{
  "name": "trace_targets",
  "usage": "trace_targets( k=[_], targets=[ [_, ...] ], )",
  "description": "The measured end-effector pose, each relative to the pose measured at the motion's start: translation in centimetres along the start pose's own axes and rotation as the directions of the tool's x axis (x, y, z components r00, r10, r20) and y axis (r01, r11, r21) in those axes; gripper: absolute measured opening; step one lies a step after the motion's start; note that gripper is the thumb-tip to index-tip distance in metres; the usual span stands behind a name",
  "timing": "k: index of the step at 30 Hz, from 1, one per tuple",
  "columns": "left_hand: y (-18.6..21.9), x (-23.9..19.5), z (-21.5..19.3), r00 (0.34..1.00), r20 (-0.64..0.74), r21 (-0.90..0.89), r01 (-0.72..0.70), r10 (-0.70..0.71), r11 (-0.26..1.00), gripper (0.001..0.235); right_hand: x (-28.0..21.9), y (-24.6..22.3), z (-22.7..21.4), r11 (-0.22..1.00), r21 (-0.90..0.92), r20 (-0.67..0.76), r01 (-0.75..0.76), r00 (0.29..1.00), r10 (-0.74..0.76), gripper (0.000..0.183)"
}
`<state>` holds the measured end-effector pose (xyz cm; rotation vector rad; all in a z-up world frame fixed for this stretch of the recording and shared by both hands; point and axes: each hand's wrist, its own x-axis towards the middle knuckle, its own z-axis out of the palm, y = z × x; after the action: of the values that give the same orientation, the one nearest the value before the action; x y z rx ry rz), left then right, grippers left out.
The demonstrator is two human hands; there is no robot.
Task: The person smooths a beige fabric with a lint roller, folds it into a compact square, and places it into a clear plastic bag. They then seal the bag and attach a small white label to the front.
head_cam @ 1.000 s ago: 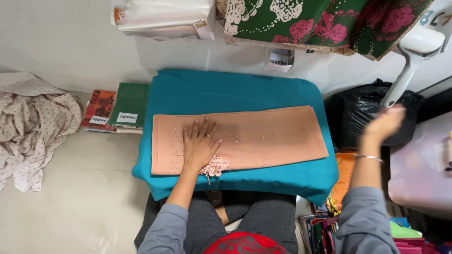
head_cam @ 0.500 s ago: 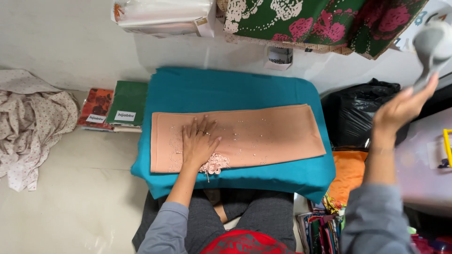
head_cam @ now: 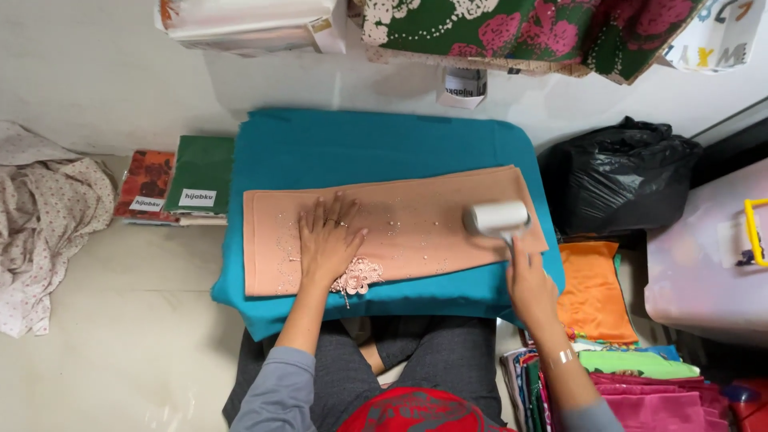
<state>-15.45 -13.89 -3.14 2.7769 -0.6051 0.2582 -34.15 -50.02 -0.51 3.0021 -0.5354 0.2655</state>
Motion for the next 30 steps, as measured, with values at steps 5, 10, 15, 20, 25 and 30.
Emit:
trace_targets(
  k=[5,10,15,20,25,30],
  targets=[
    [0.1,0.0,-0.8,0.999,0.05,0.009,0.003,-0.004,1.0,0.062,8.8,-2.5,0.5,0.986,0.145,-0.103,0.087,0.992,-0.073,0.055],
    [0.2,0.2,-1.1,0.998,0.057,-0.002,0.014,-0.014,1.0,0.062,6.3,-1.2,1.7,0.993,-0.012,-0.222,0.119,0.968,-0.118,0.053],
    [0.3,0.1,-1.2,0.998,0.064,0.009,0.017,-0.017,1.0,0.062,-4.6,-0.6,-2.7,0.995,-0.051,0.024,-0.085,0.996,0.086,0.053],
    [0.1,0.1,-0.6,0.998,0.053,0.007,0.019,-0.02,1.0,0.062,-3.3,-0.1,-2.0,0.988,-0.038,0.065,-0.151,0.986,0.153,0.053],
    [0.3,0.1,-0.9,0.999,0.025,-0.003,0.02,-0.02,1.0,0.06,7.0,2.0,4.1,0.994,0.066,-0.046,-0.082,0.995,0.085,0.055],
    [0.4,0.0,-1.1,0.997,0.071,-0.029,0.037,-0.035,0.999,0.06,8.9,0.5,1.9,0.986,0.165,-0.145,0.013,0.989,0.011,0.049]
  ],
)
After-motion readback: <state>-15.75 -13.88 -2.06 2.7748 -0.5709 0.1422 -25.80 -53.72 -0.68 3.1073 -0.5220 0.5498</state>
